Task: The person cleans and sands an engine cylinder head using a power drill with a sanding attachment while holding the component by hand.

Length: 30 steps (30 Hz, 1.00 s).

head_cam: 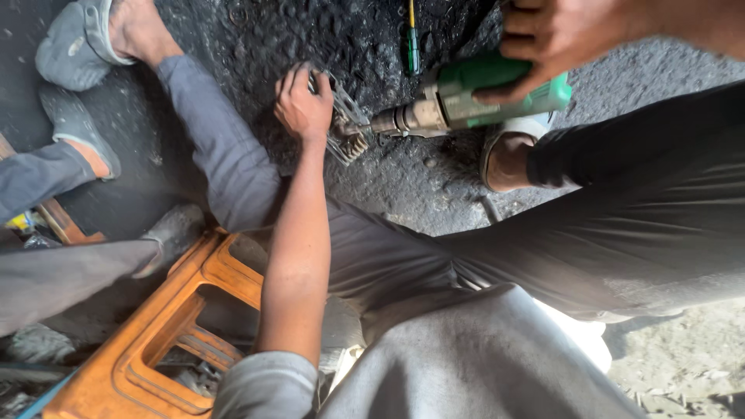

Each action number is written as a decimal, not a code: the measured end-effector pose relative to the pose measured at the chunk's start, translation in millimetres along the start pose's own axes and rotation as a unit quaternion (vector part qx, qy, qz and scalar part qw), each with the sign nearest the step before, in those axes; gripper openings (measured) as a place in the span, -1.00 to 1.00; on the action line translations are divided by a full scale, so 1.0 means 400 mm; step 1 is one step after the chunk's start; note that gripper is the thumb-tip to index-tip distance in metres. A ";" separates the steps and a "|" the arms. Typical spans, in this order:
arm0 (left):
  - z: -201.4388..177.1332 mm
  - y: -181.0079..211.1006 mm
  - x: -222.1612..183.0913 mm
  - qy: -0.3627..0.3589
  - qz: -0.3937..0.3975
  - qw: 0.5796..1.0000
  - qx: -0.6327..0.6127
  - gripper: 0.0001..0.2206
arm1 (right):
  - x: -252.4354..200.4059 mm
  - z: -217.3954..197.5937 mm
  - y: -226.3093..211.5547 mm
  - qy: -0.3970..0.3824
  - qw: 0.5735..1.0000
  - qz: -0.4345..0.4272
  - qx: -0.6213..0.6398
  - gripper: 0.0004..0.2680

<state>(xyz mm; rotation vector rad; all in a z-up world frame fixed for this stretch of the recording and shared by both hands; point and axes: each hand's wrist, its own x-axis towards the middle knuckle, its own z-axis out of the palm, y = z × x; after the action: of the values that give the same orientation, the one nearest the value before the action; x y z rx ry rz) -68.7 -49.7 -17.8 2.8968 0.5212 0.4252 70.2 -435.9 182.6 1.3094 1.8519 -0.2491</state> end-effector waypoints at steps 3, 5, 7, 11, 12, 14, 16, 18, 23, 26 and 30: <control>0.015 -0.019 -0.018 -0.015 0.009 1.000 0.003 -0.79 | -0.018 -0.039 -0.030 -0.011 0.999 -0.025 -0.018 -0.39; 0.020 -0.023 -0.023 -0.017 0.011 1.000 0.006 -0.77 | -0.025 -0.079 -0.027 -0.030 0.999 -0.039 -0.016 -0.38; 0.017 -0.019 -0.020 0.000 0.023 1.000 0.009 -0.76 | -0.020 -0.118 -0.018 -0.056 0.997 -0.047 -0.009 -0.36; -0.007 -0.004 -0.021 -0.008 0.016 1.000 0.002 -0.78 | -0.007 -0.130 -0.020 -0.104 0.992 -0.053 -0.051 -0.30; -0.010 -0.001 -0.026 -0.009 0.016 1.000 -0.002 -0.78 | -0.006 -0.113 -0.024 -0.058 0.994 -0.037 -0.081 -0.32; -0.016 -0.001 -0.017 -0.009 0.019 1.000 -0.003 -0.77 | 0.003 -0.060 -0.014 0.033 0.989 0.000 -0.144 -0.35; -0.016 -0.001 -0.013 -0.014 0.019 1.000 0.002 -0.78 | 0.016 -0.014 -0.026 0.065 0.990 0.011 -0.123 -0.40; -0.011 0.000 -0.010 -0.002 0.018 1.000 0.004 -0.78 | 0.029 0.019 -0.032 0.096 0.990 0.023 -0.105 -0.43; 0.003 -0.009 -0.027 0.004 0.017 1.000 0.011 -0.77 | 0.007 -0.014 -0.053 0.085 0.982 0.008 -0.167 -0.30; 0.012 -0.018 -0.023 0.004 0.003 1.000 0.017 -0.76 | -0.014 -0.090 -0.054 0.154 0.986 0.059 -0.016 -0.37; 0.021 -0.022 -0.017 -0.024 -0.026 0.999 0.025 -0.77 | -0.009 -0.134 -0.038 -0.058 0.989 0.015 0.138 -0.31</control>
<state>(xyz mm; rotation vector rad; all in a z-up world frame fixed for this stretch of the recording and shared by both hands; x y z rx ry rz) -75.0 -44.9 -29.3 2.9256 0.6058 0.3384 30.1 -413.9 214.6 1.4749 1.7410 -0.5709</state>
